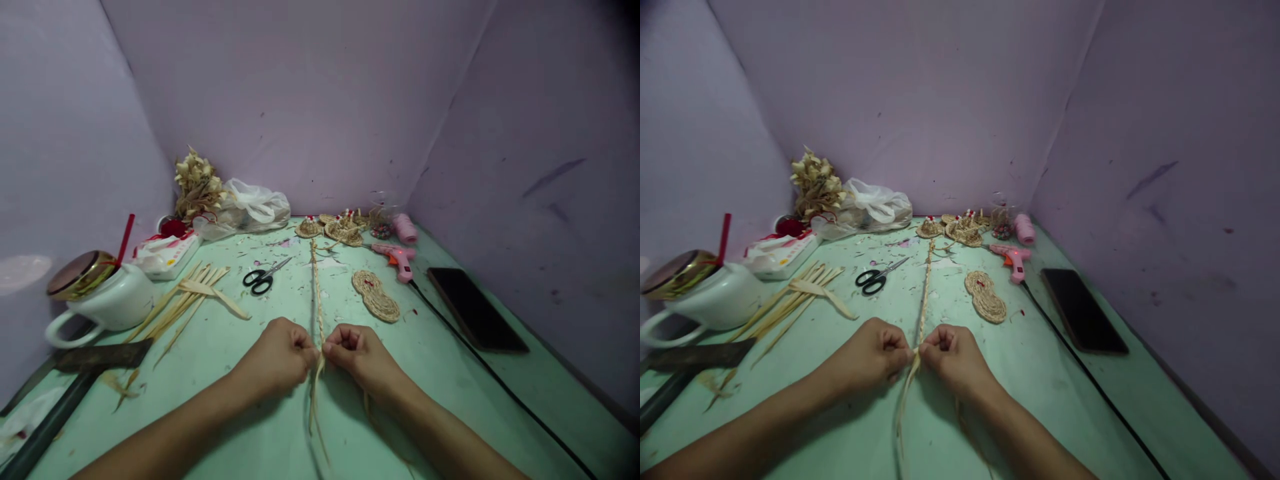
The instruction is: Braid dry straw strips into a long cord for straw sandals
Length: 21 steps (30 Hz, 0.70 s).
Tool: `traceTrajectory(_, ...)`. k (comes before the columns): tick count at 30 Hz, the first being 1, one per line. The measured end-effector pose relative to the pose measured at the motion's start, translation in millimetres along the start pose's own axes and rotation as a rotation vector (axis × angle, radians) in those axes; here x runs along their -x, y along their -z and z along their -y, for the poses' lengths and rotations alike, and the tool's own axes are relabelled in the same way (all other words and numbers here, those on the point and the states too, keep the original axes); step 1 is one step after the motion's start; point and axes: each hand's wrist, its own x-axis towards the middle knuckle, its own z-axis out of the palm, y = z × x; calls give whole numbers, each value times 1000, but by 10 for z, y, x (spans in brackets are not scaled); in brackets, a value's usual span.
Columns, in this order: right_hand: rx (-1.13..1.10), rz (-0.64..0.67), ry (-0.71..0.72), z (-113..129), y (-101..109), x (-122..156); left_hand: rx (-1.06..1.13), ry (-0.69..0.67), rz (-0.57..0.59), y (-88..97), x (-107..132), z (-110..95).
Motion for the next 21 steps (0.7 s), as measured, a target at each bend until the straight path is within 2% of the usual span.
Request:
traceTrajectory(3,-53,5,15,4,-18,17,-212,-81,-99,-46,119,-50)
traceTrajectory(6,-122,1,13,9,-34,41,-457,-158,-160,-179,240,-96)
traceTrajectory(10,-199,4,-42,14,-46,61,-708,-165,-96,-362,305,-116)
traceTrajectory(14,-221,58,-72,23,-33,55,-819,-216,-11,-464,306,-100)
traceTrajectory(17,-229,88,-100,34,-11,46,-763,-277,32,-383,325,-125)
traceTrajectory(20,-211,88,-105,35,4,37,-538,-355,94,-64,271,-147)
traceTrajectory(21,-207,92,-99,33,6,35,-473,-354,36,88,217,-136)
